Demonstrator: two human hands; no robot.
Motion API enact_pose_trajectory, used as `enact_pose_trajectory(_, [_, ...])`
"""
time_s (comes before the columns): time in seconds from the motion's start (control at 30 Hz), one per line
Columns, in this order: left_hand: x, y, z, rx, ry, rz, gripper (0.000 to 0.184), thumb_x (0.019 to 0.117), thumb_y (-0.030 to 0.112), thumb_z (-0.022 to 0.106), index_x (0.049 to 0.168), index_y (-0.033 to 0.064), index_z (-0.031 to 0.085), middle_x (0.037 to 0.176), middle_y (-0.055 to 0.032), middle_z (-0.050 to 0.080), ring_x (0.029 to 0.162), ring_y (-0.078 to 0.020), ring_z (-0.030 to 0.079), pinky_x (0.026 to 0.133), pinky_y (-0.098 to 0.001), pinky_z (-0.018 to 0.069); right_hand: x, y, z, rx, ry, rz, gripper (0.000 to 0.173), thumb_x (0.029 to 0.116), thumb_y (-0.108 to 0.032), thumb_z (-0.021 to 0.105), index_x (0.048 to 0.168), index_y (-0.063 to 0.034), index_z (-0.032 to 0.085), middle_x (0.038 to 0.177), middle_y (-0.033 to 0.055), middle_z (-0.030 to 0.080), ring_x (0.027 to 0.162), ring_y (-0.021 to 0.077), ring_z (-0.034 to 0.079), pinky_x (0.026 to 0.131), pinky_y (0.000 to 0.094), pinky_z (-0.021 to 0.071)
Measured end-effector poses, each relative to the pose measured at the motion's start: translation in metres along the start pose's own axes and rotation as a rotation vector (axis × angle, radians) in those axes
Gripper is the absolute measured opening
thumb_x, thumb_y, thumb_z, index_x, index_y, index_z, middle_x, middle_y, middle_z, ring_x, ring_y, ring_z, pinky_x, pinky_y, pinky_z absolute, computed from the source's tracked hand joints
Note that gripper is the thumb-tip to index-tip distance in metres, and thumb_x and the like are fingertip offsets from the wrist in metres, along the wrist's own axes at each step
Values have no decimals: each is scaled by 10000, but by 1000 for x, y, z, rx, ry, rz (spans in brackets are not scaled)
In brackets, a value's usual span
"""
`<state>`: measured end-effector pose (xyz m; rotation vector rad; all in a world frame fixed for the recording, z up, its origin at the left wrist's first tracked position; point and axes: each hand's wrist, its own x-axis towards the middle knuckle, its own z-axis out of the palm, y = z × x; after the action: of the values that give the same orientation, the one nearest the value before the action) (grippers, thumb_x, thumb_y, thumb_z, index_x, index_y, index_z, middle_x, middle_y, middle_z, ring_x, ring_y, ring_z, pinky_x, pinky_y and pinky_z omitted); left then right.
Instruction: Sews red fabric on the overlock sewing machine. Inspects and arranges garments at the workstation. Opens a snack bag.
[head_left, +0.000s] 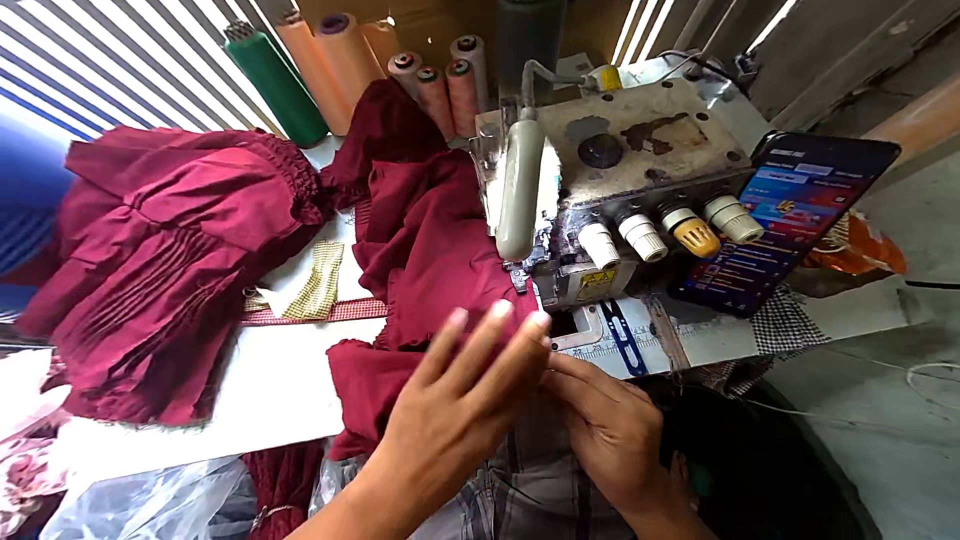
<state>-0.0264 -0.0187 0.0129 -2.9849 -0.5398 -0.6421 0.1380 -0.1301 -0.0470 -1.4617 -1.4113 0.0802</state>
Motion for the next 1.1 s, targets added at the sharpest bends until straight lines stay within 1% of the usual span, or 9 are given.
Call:
enact_pose_trajectory(0.17, [0, -9, 16, -2, 8, 22, 348, 1021, 114, 503, 1317, 183, 672, 1373, 3, 676, 1279, -232, 609, 1013, -442, 462, 3, 4, -4, -32, -2, -39, 129, 995, -76, 651, 1003, -83, 779, 1134, 78, 771, 1066, 115, 733, 902, 227, 603])
enact_pose_trajectory(0.3, [12, -14, 8, 26, -34, -13, 353, 1010, 103, 498, 1287, 180, 703, 1344, 20, 693, 1279, -229, 617, 1054, -492, 450, 19, 8, -1, -45, 6, -55, 132, 994, -67, 650, 1001, -73, 782, 1132, 85, 770, 1072, 122, 731, 889, 227, 603])
enact_pose_trajectory(0.43, [25, -19, -4, 36, -112, 53, 360, 996, 24, 479, 1255, 129, 706, 1321, -15, 701, 1339, -261, 578, 1146, -555, 377, 33, 13, 5, -68, 28, -72, 142, 995, -69, 651, 1011, -70, 792, 1125, 90, 774, 1075, 127, 732, 898, 231, 598])
enact_pose_trajectory(0.63, [32, -13, -2, 86, -129, -10, 325, 1006, 51, 472, 1200, 118, 724, 1251, -21, 731, 1229, -246, 654, 1082, -504, 456, 43, 21, 11, -83, 62, -63, 142, 977, -77, 672, 1028, -71, 805, 1132, 98, 773, 1083, 152, 733, 917, 257, 601])
enact_pose_trajectory(0.77, [36, -5, 7, 122, -96, -113, 322, 991, 46, 484, 1159, 126, 746, 1236, -13, 738, 1156, -237, 688, 1005, -477, 508, 46, 21, 12, -125, 67, 10, 146, 966, -170, 701, 1046, -122, 813, 1154, 109, 736, 931, 87, 708, 779, 200, 585])
enact_pose_trajectory(0.9, [40, -3, 10, 132, -116, -162, 307, 962, 69, 524, 1170, 116, 745, 1270, -23, 723, 1201, -253, 670, 1038, -509, 491, 48, 23, 10, -182, 34, 52, 185, 988, -260, 684, 1101, -195, 815, 1154, 106, 691, 812, 57, 637, 693, 194, 540])
enact_pose_trajectory(0.97, [34, 0, 7, 93, -123, -174, 347, 974, 151, 535, 1274, 119, 707, 1399, -35, 654, 1330, -276, 585, 1103, -551, 433, 46, 25, 8, -205, 25, 71, 206, 998, -286, 670, 1133, -217, 809, 1170, 106, 682, 818, 71, 634, 684, 212, 536])
enact_pose_trajectory(1.03, [20, 0, -2, -40, -68, -231, 468, 993, 384, 585, 1400, 158, 628, 1534, -58, 534, 1443, -301, 463, 1168, -602, 348, 41, 27, 6, -198, 29, 97, 244, 999, -290, 666, 1181, -185, 790, 1209, 116, 672, 881, 86, 657, 716, 217, 564])
enact_pose_trajectory(1.1, [-4, -7, -7, -188, 61, -356, 633, 953, 567, 626, 1450, 177, 581, 1511, -104, 532, 1411, -304, 483, 1146, -582, 383, 33, 26, 6, -129, 79, 124, 265, 994, -213, 661, 1195, -69, 757, 1193, 131, 678, 951, 100, 678, 765, 214, 591])
